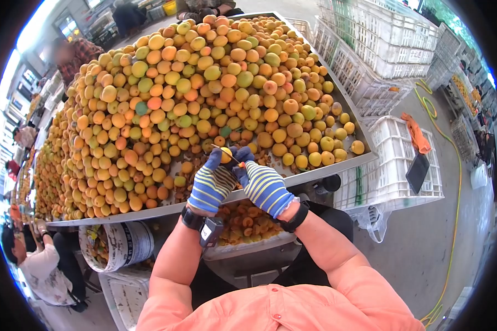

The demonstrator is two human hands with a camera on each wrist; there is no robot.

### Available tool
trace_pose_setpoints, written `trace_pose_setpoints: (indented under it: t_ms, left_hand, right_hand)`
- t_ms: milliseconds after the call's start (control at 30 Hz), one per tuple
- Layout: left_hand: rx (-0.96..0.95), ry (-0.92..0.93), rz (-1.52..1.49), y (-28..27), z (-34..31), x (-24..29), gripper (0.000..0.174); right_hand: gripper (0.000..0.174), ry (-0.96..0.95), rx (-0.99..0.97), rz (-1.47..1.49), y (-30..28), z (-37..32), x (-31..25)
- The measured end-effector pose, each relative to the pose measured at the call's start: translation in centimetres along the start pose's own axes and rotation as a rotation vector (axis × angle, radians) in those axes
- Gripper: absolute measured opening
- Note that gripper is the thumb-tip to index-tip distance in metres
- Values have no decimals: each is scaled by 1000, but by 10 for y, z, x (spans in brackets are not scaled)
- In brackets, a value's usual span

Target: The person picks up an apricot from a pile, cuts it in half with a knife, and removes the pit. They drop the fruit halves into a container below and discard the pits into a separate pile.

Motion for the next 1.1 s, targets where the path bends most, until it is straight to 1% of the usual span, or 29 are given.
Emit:
trace_pose_setpoints:
  t_ms: [33,133,233,333,367,433,467,500,567,600,700,733,800,833,867,933,967,1067,1100]
  left_hand:
    - [-14,18,15,0,-1,3,39]
    - [-5,152,269,-16,2,8,38]
    - [102,325,639,-10,1,13,37]
    - [75,316,343,2,-3,8,39]
    - [53,237,174,-7,2,4,46]
    - [24,101,39,-22,9,-2,49]
    - [10,34,-31,-18,10,-2,50]
    - [58,66,75,-9,5,-2,50]
    - [97,97,158,-13,5,-2,47]
    - [117,111,200,-15,6,-1,45]
    - [186,235,391,-23,5,1,34]
    - [208,275,458,-23,4,3,30]
    - [210,293,477,-22,4,4,26]
    - [209,302,498,-21,4,4,26]
    - [208,310,517,-20,3,5,25]
    - [203,269,440,-24,3,3,25]
    - [199,249,402,-25,4,2,25]
    - [131,202,229,-20,5,1,27]
    - [155,198,194,-19,4,3,27]
  right_hand:
    - [30,-1,-3,-1,1,0,0]
    - [30,20,-36,-23,1,0,-2]
    - [30,22,-57,-29,1,-1,-3]
    - [29,17,-36,6,3,-1,-1]
    - [28,17,-24,21,3,-1,0]
    - [28,6,-8,1,4,-1,0]
    - [28,0,-1,-11,4,-1,-2]
    - [27,19,-16,-30,3,0,-4]
    - [28,57,-49,-68,1,0,-9]
    - [27,42,-44,-53,2,0,-10]
    - [25,-4,-40,-1,13,-2,1]
    - [24,-51,-44,61,21,-3,10]
    - [25,-146,-52,182,30,-2,15]
    - [30,-360,100,161,29,-4,10]
    - [33,34,-63,500,29,1,18]
    - [40,856,-398,1132,25,-10,4]
    - [44,879,-409,1176,21,-13,-5]
    - [45,910,-478,1222,17,-14,-2]
    - [44,674,-408,1008,19,-8,5]
Point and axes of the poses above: each hand's wrist, its own z-axis towards the middle knuckle, its own y-axis out of the palm, x = y × z, the point moved 4 cm from there along z, towards the middle knuckle, and after that the axes turned 9 degrees about z, right-handed, at the moved point
